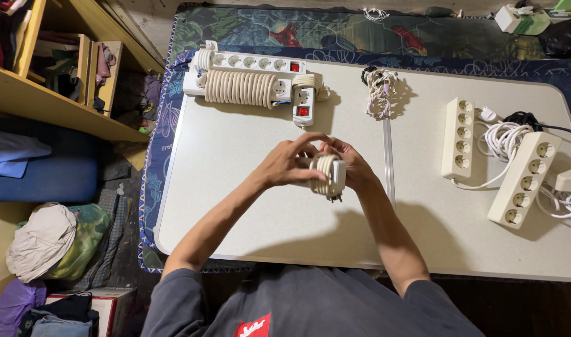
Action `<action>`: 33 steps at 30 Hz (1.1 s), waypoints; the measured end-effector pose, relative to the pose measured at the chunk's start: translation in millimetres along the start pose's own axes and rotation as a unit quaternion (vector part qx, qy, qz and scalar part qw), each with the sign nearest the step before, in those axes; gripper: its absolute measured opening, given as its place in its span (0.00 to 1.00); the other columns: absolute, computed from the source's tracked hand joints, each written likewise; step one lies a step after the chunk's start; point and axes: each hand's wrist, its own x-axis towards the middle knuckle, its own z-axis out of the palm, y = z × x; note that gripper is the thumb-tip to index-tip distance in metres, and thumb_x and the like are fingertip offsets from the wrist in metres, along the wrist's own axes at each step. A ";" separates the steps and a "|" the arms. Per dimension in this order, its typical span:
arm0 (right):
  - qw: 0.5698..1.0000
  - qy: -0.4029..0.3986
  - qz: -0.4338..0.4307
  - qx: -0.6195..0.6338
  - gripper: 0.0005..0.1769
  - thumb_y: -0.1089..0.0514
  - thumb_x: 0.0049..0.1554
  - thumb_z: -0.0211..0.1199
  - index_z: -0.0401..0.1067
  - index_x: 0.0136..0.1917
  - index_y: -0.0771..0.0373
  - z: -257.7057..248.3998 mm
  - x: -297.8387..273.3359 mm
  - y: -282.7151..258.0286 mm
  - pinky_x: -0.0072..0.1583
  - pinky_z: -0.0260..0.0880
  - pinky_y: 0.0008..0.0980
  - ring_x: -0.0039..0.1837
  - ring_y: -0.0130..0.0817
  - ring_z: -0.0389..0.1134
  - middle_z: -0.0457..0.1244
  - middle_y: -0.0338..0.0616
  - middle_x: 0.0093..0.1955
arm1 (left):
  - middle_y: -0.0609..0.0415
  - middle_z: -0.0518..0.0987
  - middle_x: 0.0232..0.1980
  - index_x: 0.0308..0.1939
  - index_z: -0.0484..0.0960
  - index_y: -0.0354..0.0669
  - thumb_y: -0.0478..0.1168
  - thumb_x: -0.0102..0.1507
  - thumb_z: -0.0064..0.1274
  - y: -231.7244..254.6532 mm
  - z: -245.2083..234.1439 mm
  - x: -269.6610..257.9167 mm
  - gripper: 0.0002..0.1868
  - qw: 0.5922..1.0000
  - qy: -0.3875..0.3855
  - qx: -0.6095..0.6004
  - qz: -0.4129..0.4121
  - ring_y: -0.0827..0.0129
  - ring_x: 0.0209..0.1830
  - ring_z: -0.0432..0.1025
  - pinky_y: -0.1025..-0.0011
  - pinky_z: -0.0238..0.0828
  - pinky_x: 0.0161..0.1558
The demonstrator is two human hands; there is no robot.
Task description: The person organizes several power strips and extension cords on a white table. They pick up a small power strip, wrap its cord neatly around the body, and place it down. They then handle a longer power strip, uncoiling and re-wrapping its cord before setting it aside. The person continues to handle and arrange multiple power strips and cords on the table.
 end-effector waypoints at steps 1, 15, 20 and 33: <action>1.000 0.010 -0.013 -0.016 0.13 0.55 0.61 0.67 0.73 0.55 0.63 2.5 0.2 -3.5 0.50 0.76 0.29 0.47 0.27 0.71 0.67 0.39 0.49 | 0.45 0.87 0.39 0.70 0.66 0.45 0.64 0.60 0.61 -5.1 3.5 1.2 0.43 1.000 0.023 -0.013 0.008 0.61 0.34 0.84 0.67 0.81 0.37; 0.905 0.122 -0.173 -0.369 0.11 0.63 0.63 0.62 0.75 0.59 0.66 18.6 -7.1 -15.0 0.49 0.73 0.20 0.47 0.20 0.70 0.70 0.39 0.47 | 0.60 0.74 0.28 0.62 0.76 0.40 0.48 0.78 0.35 -26.2 36.1 16.0 0.20 0.977 0.162 -0.136 -0.035 0.81 0.31 0.65 0.78 0.65 0.37; 0.871 0.195 -0.131 -0.431 0.17 0.66 0.63 0.54 0.74 0.64 0.64 32.8 -5.5 -12.4 0.40 0.67 0.27 0.39 0.26 0.65 0.69 0.43 0.43 | 0.53 0.79 0.34 0.57 0.78 0.38 0.49 0.78 0.32 -30.0 44.1 32.5 0.22 0.951 0.281 -0.100 -0.083 0.74 0.34 0.71 0.71 0.69 0.39; 0.945 0.104 -0.163 -0.266 0.26 0.58 0.66 0.65 0.64 0.73 0.68 39.8 -9.8 -29.9 0.55 0.67 0.26 0.53 0.23 0.65 0.66 0.41 0.56 | 0.42 0.81 0.39 0.63 0.74 0.39 0.55 0.77 0.27 -38.2 51.1 54.3 0.27 0.919 0.356 -0.034 -0.164 0.64 0.38 0.72 0.66 0.72 0.44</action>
